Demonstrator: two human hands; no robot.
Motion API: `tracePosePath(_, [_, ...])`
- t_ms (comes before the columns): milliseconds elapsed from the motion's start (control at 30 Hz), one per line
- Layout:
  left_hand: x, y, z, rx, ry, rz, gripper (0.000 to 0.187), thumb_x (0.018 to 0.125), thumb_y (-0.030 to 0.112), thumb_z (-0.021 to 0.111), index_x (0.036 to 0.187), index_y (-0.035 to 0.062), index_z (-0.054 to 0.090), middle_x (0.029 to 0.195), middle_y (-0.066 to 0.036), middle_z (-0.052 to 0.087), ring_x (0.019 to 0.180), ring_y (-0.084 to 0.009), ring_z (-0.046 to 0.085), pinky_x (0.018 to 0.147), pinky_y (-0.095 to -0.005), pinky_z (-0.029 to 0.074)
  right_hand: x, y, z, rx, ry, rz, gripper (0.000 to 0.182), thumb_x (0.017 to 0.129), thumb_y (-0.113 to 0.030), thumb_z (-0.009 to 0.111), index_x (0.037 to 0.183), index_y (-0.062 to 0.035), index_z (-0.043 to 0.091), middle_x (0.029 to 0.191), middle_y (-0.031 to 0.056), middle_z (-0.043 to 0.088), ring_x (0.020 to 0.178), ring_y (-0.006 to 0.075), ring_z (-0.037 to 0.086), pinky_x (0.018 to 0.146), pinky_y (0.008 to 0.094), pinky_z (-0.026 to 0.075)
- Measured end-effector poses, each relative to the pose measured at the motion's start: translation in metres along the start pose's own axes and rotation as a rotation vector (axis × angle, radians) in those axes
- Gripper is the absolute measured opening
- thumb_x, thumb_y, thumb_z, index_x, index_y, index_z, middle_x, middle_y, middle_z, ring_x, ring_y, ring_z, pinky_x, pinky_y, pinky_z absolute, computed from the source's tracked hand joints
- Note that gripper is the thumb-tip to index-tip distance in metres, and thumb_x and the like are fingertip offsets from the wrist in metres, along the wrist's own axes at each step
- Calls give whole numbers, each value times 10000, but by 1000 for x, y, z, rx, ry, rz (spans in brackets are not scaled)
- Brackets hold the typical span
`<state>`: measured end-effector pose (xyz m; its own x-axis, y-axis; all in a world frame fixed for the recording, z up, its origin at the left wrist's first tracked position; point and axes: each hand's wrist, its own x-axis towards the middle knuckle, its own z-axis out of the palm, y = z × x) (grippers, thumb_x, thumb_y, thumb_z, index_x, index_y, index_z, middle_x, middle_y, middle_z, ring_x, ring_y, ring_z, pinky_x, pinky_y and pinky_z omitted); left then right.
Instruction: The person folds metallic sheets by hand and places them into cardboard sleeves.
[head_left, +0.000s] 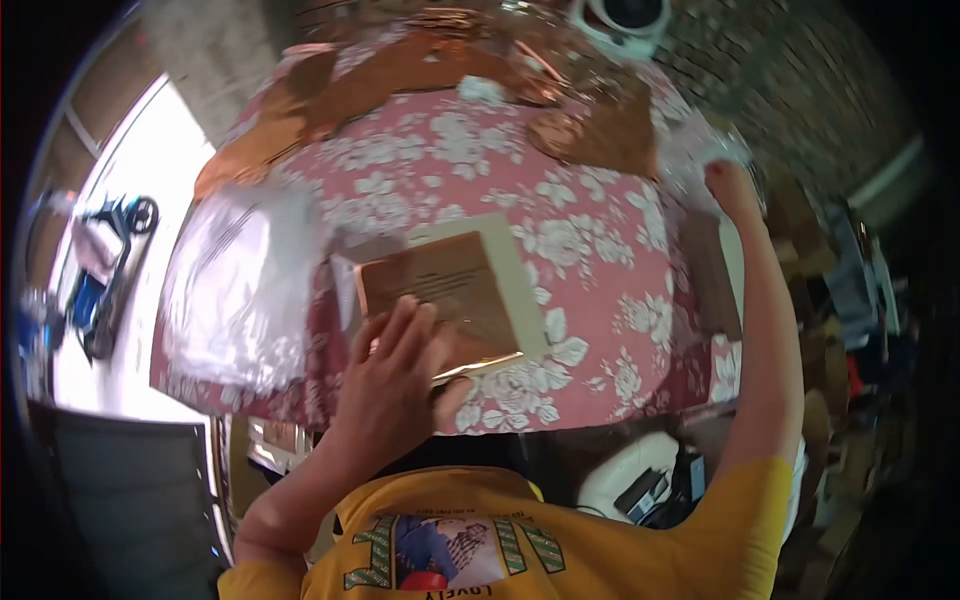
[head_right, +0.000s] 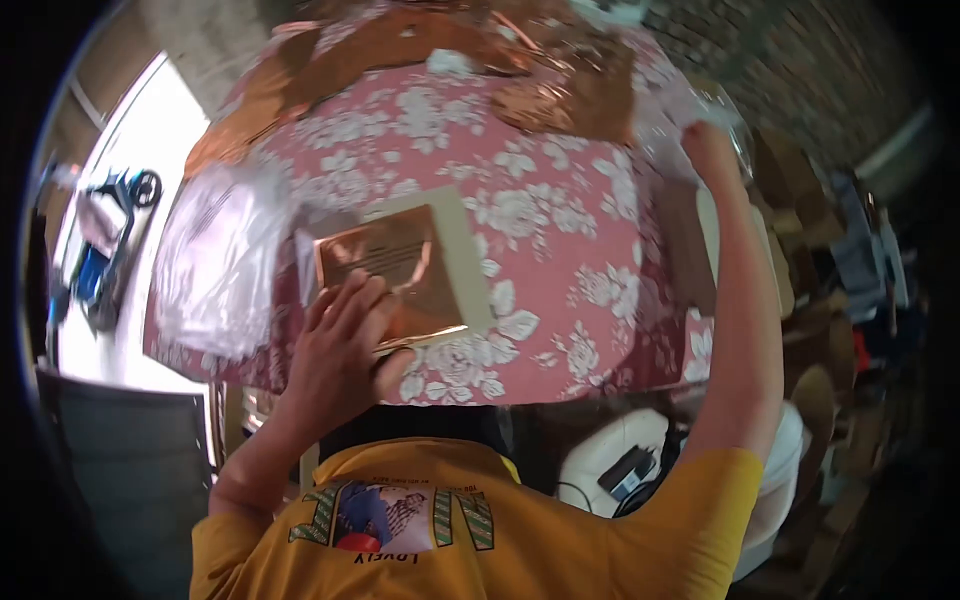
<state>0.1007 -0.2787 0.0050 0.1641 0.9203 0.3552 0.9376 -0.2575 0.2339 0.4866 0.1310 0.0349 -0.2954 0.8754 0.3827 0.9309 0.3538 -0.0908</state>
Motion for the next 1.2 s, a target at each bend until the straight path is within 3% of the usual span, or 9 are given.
tracePosePath(133, [8, 3, -4, 50, -71, -20, 609, 818, 349, 714, 1330, 69, 540, 1309, -149, 556, 1289, -335, 488, 1071, -459, 348, -69, -66, -42, -245, 193, 63, 220, 865, -177, 575, 1014, -34, 651, 965, 194, 669, 898, 380, 655, 771, 487, 517])
tracePosePath(200, [12, 4, -9, 61, -96, -48, 638, 808, 345, 723, 1368, 108, 529, 1284, -117, 563, 1280, -333, 487, 1052, -465, 369, -110, -96, -56, -76, 288, 28, 173, 882, -149, 578, 994, -24, 624, 933, 181, 652, 843, 374, 653, 749, 460, 517])
tracePosePath(333, [18, 6, -17, 53, -204, -65, 625, 802, 341, 732, 1347, 105, 539, 1305, -147, 524, 1299, -362, 451, 1054, -484, 365, -188, -152, -67, 541, 140, 104, 117, 891, -109, 589, 958, -14, 584, 870, 165, 625, 745, 335, 628, 664, 402, 490])
tracePosePath(500, [22, -3, -4, -9, -197, -42, 621, 788, 373, 762, 1261, 47, 529, 1483, -237, 361, 1414, -447, 290, 1120, -539, 279, -256, -203, -65, 794, -117, 119, 102, 877, -82, 622, 957, -29, 585, 876, 149, 634, 759, 349, 636, 653, 413, 503])
tracePosePath(533, [23, -2, -2, -10, -214, -54, 628, 779, 411, 773, 1213, 27, 530, 1528, -253, 306, 1441, -451, 245, 1127, -547, 261, -264, -211, -63, 760, -93, 70, 106, 869, -76, 631, 952, -29, 584, 879, 147, 629, 763, 347, 635, 653, 418, 505])
tracePosePath(767, [22, 7, -2, 34, -148, -61, 668, 763, 482, 775, 1169, 12, 530, 1441, -272, 406, 1348, -494, 369, 1076, -547, 327, -307, -247, -49, 629, 129, -136, 147, 818, -39, 672, 925, -48, 572, 823, 118, 568, 729, 309, 600, 627, 397, 497])
tracePosePath(933, [23, 4, -2, 100, -148, 20, 751, 801, 522, 718, 1336, 51, 482, 1393, -260, 460, 1292, -498, 427, 1043, -549, 369, -288, -231, -48, 276, 253, -3, 174, 835, -98, 676, 945, -53, 548, 839, 119, 554, 766, 306, 594, 637, 408, 499])
tracePosePath(967, [23, 4, -3, 88, -156, 17, 781, 810, 531, 702, 1404, 94, 446, 1390, -252, 459, 1284, -493, 437, 1043, -549, 371, -278, -224, -45, 204, 261, 19, 172, 840, -101, 669, 946, -54, 543, 850, 122, 555, 776, 305, 594, 643, 409, 502])
tracePosePath(1200, [17, 0, 7, 274, -124, 110, 750, 870, 536, 628, 1474, 161, 389, 1416, -273, 403, 1281, -510, 428, 1041, -579, 376, -254, -216, -29, 27, 239, 15, 208, 835, -123, 676, 997, -53, 567, 966, 107, 564, 884, 284, 588, 736, 394, 512])
